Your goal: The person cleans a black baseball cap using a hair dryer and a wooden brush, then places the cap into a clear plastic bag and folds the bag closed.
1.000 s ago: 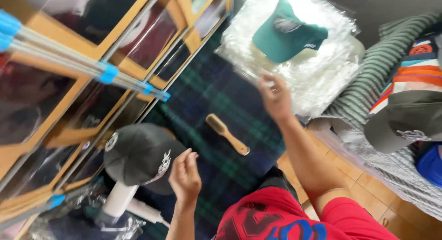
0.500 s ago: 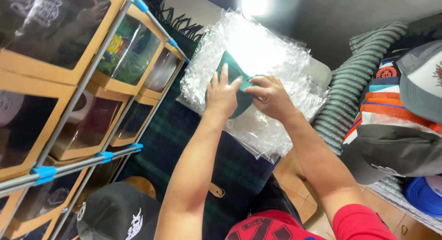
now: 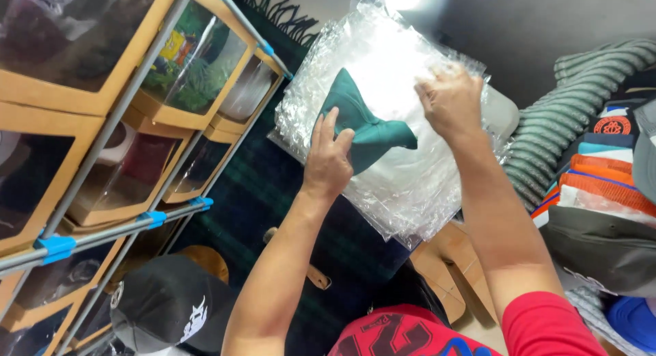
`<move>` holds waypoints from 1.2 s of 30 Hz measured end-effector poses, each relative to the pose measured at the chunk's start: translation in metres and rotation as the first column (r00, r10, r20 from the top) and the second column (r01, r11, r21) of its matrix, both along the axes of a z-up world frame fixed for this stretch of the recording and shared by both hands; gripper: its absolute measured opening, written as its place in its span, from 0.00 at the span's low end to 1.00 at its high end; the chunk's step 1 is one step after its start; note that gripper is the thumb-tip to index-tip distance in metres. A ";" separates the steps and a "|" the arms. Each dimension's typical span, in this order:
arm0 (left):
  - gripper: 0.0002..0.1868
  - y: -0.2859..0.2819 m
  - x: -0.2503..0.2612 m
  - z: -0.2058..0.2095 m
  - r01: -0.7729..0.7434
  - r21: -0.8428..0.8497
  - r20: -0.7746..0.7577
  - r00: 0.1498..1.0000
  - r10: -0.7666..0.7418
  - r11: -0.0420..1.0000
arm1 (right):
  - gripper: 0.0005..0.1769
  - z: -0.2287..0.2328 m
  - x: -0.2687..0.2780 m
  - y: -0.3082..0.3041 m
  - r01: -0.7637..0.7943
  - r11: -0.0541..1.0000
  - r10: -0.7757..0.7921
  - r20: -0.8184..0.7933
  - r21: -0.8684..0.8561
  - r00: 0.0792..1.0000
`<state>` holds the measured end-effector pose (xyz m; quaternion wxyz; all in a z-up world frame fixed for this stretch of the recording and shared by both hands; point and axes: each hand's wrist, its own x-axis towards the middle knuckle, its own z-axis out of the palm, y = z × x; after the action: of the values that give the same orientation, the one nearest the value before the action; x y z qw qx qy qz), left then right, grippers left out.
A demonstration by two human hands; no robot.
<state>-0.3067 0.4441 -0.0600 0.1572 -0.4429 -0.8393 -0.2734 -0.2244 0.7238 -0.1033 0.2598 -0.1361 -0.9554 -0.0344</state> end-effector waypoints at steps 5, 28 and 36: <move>0.07 -0.004 0.002 0.016 0.008 0.019 0.019 1.000 -0.008 1.000 | 0.11 0.097 0.030 -0.006 -0.109 0.921 0.049 -0.167 -0.373 0.985; 0.35 -0.066 0.050 0.069 -0.105 0.657 0.700 0.451 -0.553 0.746 | 0.08 0.254 0.137 -0.185 -0.483 0.654 0.424 -0.247 -0.582 0.872; 0.42 -0.341 0.207 0.099 -0.534 0.555 0.832 0.350 -0.431 0.638 | 0.06 0.185 0.154 -0.465 -0.771 0.462 0.794 -0.183 -0.439 0.580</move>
<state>-0.0995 0.1030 0.0386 -0.1689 -0.0589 -0.5805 -0.7943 -0.0707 0.2587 0.0816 0.1819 0.2582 -0.8933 0.3197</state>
